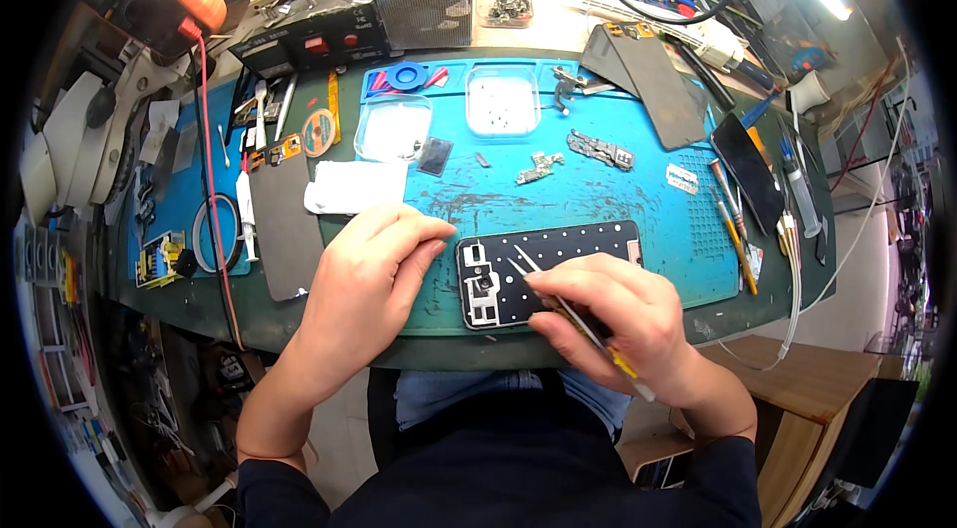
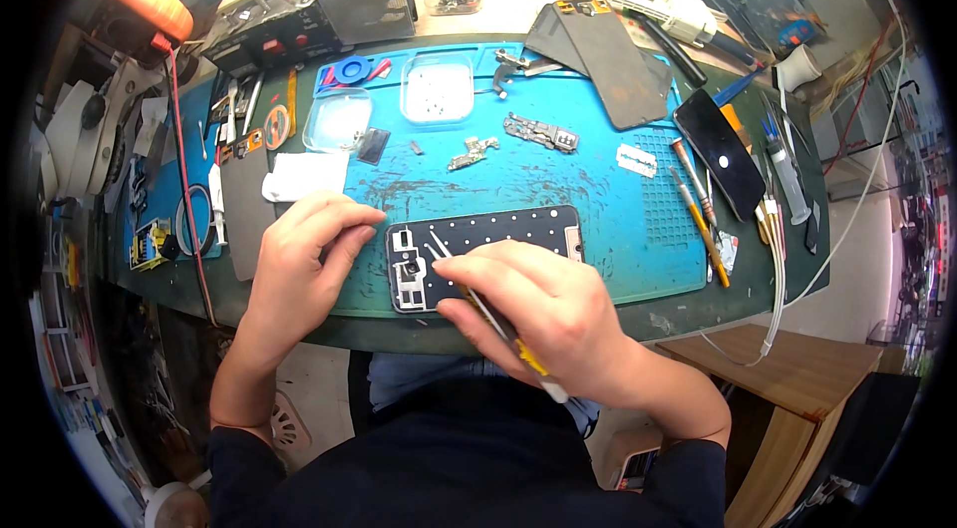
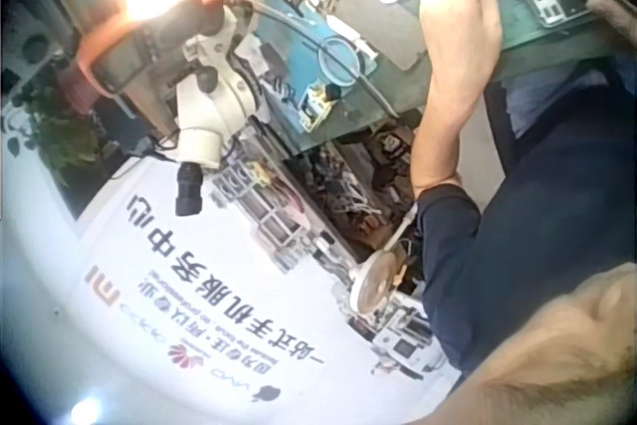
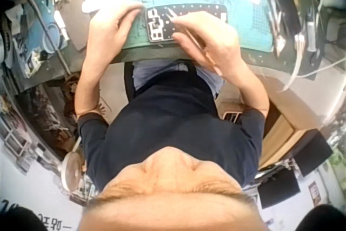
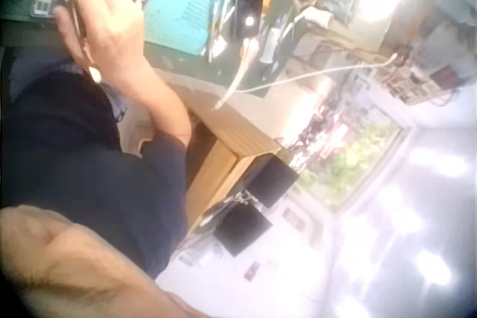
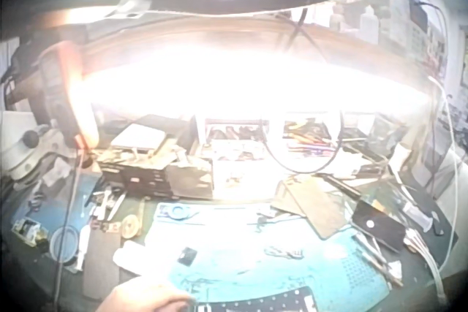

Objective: The person repairs a smartphone by connecting internal ribbon cables and testing the device. They use tweezers to align and press the connectors, then plug in a charging cable to verify the screen lights up and the device powers on.

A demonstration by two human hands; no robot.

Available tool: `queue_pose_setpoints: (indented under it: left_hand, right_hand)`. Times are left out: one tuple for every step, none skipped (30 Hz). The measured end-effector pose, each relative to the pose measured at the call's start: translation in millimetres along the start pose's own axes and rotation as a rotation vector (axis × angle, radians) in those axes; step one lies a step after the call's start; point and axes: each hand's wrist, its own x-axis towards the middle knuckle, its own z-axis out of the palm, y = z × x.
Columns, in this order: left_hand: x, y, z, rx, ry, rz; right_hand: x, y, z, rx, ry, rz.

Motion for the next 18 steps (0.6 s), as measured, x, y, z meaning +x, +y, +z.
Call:
queue_pose_setpoints:
  left_hand:
    - [-1.9, 0.6, -0.4, -0.011, 0.004, -0.024]
    - [-3.8, 1.4, -1.0, -0.023, 0.009, -0.048]
    - [-6.1, 1.7, -1.4, -0.018, -0.005, -0.03]
    - [-8.4, 2.2, -1.9, -0.014, -0.02, -0.011]
    - [-10.6, 2.6, -2.0, -0.01, -0.035, 0.008]
    - [-13.5, 3.7, -2.2, 0.007, -0.041, 0.015]
    - [-16.1, 4.7, -2.1, 0.024, -0.048, 0.022]
    - [-17.8, 4.7, -2.3, 0.04, -0.055, 0.03]
    - [-19.4, 0.9, -0.5, 0.049, -0.071, 0.052]
    - [-19.3, 0.0, 0.2, 0.051, -0.061, 0.06]
    - [-18.9, -0.5, 1.2, 0.053, -0.052, 0.068]
    - [-18.5, -0.9, 2.3, 0.056, -0.044, 0.076]
    - [-18.2, -1.5, 3.2, 0.057, -0.041, 0.078]
    - [-17.9, -2.1, 3.9, 0.059, -0.039, 0.081]
    - [-17.6, -2.4, 3.8, 0.063, -0.037, 0.084]
    - [-17.6, -2.5, 3.8, 0.069, -0.033, 0.088]
    - [-18.1, -2.5, 3.8, 0.075, -0.029, 0.092]
    - [-18.9, -2.9, 4.4, 0.081, -0.024, 0.094]
  right_hand:
    - [2.6, -0.7, 3.8, -0.001, -0.004, -0.007]
    - [5.3, -1.3, 7.0, -0.002, -0.008, -0.013]
    - [8.1, -1.6, 10.2, 0.003, -0.006, -0.027]
    - [11.2, -1.8, 12.9, 0.008, -0.004, -0.042]
    - [13.4, -1.4, 14.8, 0.012, -0.002, -0.055]
    - [14.9, -0.9, 16.1, -0.001, 0.0, -0.043]
    - [16.1, -0.1, 17.6, -0.014, 0.001, -0.031]
    - [17.1, 0.4, 18.7, -0.027, 0.002, -0.018]
    - [17.8, 0.0, 18.3, -0.033, -0.008, 0.004]
    - [18.5, -1.3, 18.4, -0.029, -0.003, 0.019]
    - [19.3, -3.0, 18.8, -0.024, 0.001, 0.034]
    - [19.6, -3.7, 19.3, -0.019, 0.007, 0.05]
    - [20.0, -3.0, 19.8, -0.01, 0.005, 0.046]
    - [20.1, -1.6, 20.7, 0.0, 0.004, 0.042]
    - [20.5, -0.5, 21.8, 0.01, 0.006, 0.038]
    - [21.1, 0.8, 23.5, -0.001, 0.022, 0.006]
    - [21.9, 2.2, 25.5, -0.012, 0.039, -0.026]
    - [22.4, 3.6, 27.0, -0.022, 0.053, -0.058]
